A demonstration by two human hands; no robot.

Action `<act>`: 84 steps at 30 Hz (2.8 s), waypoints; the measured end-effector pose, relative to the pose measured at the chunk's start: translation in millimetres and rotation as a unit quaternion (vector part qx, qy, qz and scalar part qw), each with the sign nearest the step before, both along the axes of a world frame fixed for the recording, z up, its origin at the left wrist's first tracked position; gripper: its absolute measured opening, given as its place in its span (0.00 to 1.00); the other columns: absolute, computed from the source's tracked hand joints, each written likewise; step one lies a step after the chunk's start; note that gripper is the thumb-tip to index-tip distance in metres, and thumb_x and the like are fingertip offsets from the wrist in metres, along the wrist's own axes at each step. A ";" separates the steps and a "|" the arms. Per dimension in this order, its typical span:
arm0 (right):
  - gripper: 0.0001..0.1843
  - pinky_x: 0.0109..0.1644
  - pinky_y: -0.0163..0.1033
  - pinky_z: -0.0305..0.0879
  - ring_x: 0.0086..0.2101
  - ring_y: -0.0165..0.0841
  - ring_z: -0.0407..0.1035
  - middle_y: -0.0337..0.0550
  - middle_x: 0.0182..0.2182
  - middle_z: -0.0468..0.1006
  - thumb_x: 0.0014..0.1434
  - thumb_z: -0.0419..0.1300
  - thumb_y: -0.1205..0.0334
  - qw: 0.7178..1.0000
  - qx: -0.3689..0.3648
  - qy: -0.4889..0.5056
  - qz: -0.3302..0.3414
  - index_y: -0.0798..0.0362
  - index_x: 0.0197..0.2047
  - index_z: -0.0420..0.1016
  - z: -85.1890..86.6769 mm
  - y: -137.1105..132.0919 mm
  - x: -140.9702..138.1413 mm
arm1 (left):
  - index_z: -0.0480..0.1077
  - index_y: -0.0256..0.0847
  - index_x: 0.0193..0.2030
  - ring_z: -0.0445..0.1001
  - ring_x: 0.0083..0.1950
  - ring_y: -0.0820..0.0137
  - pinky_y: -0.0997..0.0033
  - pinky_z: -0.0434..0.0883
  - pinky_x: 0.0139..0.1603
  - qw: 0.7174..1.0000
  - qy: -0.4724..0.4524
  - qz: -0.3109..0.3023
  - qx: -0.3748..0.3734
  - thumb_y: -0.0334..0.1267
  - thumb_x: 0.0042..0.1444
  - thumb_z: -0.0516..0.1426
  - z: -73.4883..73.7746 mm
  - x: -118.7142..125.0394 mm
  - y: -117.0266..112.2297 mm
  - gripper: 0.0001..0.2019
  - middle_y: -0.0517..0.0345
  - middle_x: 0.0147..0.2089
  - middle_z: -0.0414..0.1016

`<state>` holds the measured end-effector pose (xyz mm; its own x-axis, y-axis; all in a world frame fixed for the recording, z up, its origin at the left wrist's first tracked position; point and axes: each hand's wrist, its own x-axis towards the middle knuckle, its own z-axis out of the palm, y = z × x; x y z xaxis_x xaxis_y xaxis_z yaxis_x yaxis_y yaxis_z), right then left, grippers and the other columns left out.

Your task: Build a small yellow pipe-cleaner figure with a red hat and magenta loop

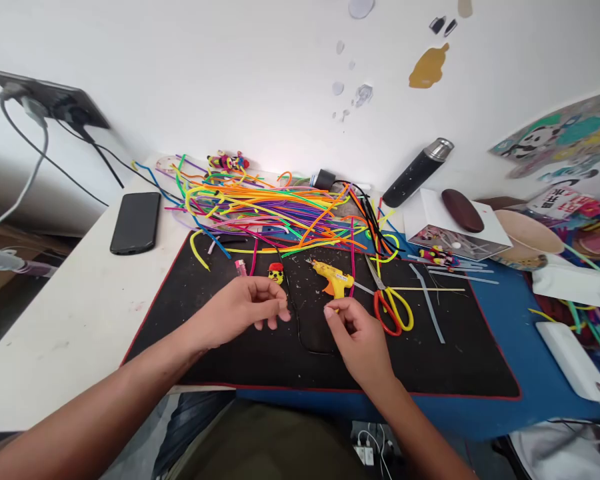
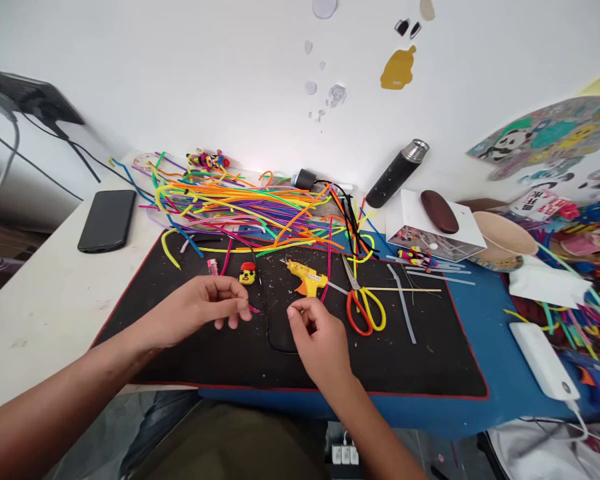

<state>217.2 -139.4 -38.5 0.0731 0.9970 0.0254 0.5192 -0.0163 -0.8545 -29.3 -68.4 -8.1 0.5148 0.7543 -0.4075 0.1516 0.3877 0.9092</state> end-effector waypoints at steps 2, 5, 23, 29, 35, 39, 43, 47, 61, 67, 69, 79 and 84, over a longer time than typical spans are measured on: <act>0.15 0.27 0.36 0.62 0.24 0.32 0.68 0.38 0.25 0.76 0.71 0.62 0.47 0.999 -0.027 0.014 -0.032 0.51 0.42 0.80 -3.9 -2.7 15.1 | 0.78 0.37 0.37 0.78 0.32 0.72 0.74 0.71 0.31 1.000 -0.002 -0.022 -0.004 0.47 0.54 0.67 -1.6 13.8 -1.8 0.13 0.43 0.49 0.87; 0.24 0.22 0.36 0.60 0.19 0.31 0.65 0.36 0.24 0.74 0.69 0.63 0.38 0.992 -0.095 0.063 -0.058 0.53 0.49 0.79 -9.8 -3.5 33.2 | 0.76 0.36 0.33 0.82 0.34 0.72 0.73 0.75 0.33 0.999 -0.010 -0.041 -0.025 0.45 0.52 0.67 -6.2 36.0 -3.9 0.12 0.37 0.67 0.79; 0.33 0.15 0.32 0.47 0.11 0.27 0.55 0.27 0.14 0.67 0.62 0.64 0.31 0.963 -0.230 0.142 -0.023 0.54 0.52 0.73 -28.1 16.4 46.5 | 0.76 0.38 0.33 0.84 0.49 0.59 0.72 0.80 0.38 0.993 -0.083 0.023 -0.080 0.41 0.54 0.68 -33.9 97.8 -21.3 0.09 0.46 0.41 0.85; 0.32 0.14 0.31 0.48 0.12 0.25 0.54 0.26 0.16 0.66 0.58 0.69 0.31 0.957 -0.221 0.186 -0.039 0.52 0.47 0.74 -30.3 13.6 46.2 | 0.76 0.37 0.33 0.83 0.46 0.62 0.70 0.79 0.39 0.992 -0.101 0.022 -0.068 0.40 0.55 0.68 -28.9 95.5 -30.8 0.10 0.41 0.53 0.85; 0.33 0.16 0.30 0.48 0.13 0.24 0.52 0.24 0.15 0.63 0.57 0.71 0.31 0.951 -0.211 0.225 -0.030 0.52 0.46 0.73 -26.1 8.2 46.9 | 0.74 0.38 0.32 0.85 0.47 0.60 0.67 0.79 0.41 0.990 -0.121 0.039 -0.062 0.44 0.55 0.70 -24.9 94.6 -44.2 0.13 0.37 0.60 0.82; 0.30 0.17 0.29 0.46 0.14 0.22 0.51 0.24 0.16 0.63 0.59 0.72 0.35 0.942 -0.210 0.262 -0.024 0.52 0.46 0.73 -21.9 3.1 44.7 | 0.74 0.39 0.32 0.82 0.59 0.52 0.67 0.79 0.41 0.988 -0.130 0.056 -0.057 0.44 0.55 0.69 -22.5 92.0 -52.4 0.12 0.36 0.60 0.82; 0.27 0.17 0.28 0.44 0.14 0.20 0.48 0.23 0.17 0.61 0.60 0.73 0.38 0.923 -0.213 0.320 -0.013 0.51 0.44 0.72 -16.6 1.0 37.6 | 0.75 0.38 0.33 0.84 0.53 0.56 0.65 0.79 0.41 0.989 -0.123 0.070 -0.041 0.43 0.56 0.69 -20.2 86.6 -61.5 0.11 0.36 0.74 0.71; 0.29 0.16 0.27 0.46 0.15 0.20 0.50 0.24 0.21 0.64 0.56 0.76 0.39 0.907 -0.231 0.352 -0.011 0.50 0.46 0.72 -9.6 2.2 23.5 | 0.76 0.37 0.34 0.85 0.47 0.61 0.65 0.78 0.44 0.989 -0.123 0.080 -0.014 0.39 0.59 0.67 -19.3 82.2 -70.8 0.08 0.38 0.75 0.70; 0.22 0.22 0.31 0.62 0.22 0.27 0.65 0.34 0.28 0.74 0.61 0.69 0.42 0.937 -0.220 0.264 0.058 0.50 0.42 0.71 -2.3 15.5 7.4 | 0.77 0.42 0.34 0.85 0.54 0.57 0.66 0.81 0.47 0.983 -0.080 0.080 0.144 0.31 0.62 0.62 -8.4 64.3 -81.4 0.04 0.41 0.59 0.84; 0.20 0.23 0.32 0.64 0.24 0.29 0.66 0.38 0.33 0.78 0.64 0.67 0.50 0.928 -0.230 0.270 0.114 0.51 0.54 0.74 1.7 22.4 -3.4 | 0.76 0.41 0.36 0.86 0.53 0.60 0.64 0.81 0.52 0.979 -0.069 0.096 0.167 0.31 0.63 0.61 -13.9 54.9 -81.4 0.05 0.42 0.71 0.76; 0.20 0.24 0.32 0.64 0.25 0.30 0.67 0.37 0.32 0.78 0.64 0.66 0.50 0.923 -0.223 0.289 0.120 0.51 0.54 0.74 3.4 25.8 -8.8 | 0.76 0.41 0.36 0.87 0.50 0.62 0.63 0.81 0.53 0.979 -0.071 0.101 0.161 0.31 0.63 0.61 -13.7 52.4 -80.3 0.04 0.42 0.73 0.74; 0.26 0.23 0.34 0.65 0.22 0.30 0.70 0.36 0.27 0.77 0.64 0.68 0.38 0.902 -0.219 0.338 0.154 0.51 0.52 0.75 3.6 38.4 -19.4 | 0.76 0.38 0.36 0.84 0.41 0.66 0.65 0.81 0.47 0.973 -0.160 0.151 0.074 0.42 0.67 0.66 -6.5 40.2 -64.9 0.11 0.40 0.67 0.78; 0.29 0.22 0.34 0.65 0.23 0.31 0.70 0.39 0.28 0.79 0.64 0.67 0.34 0.899 -0.216 0.340 0.172 0.52 0.51 0.80 -3.2 47.1 -20.4 | 0.76 0.38 0.37 0.86 0.41 0.66 0.66 0.80 0.42 0.973 -0.163 0.154 0.054 0.44 0.66 0.67 -7.6 41.2 -61.1 0.12 0.39 0.72 0.74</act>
<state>196.8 -92.3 -41.6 -0.3901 0.8695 -0.3030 -0.0835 -0.3611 -0.9288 11.9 -129.4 -15.7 0.3453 0.9229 -0.1702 -0.2597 0.2683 0.9277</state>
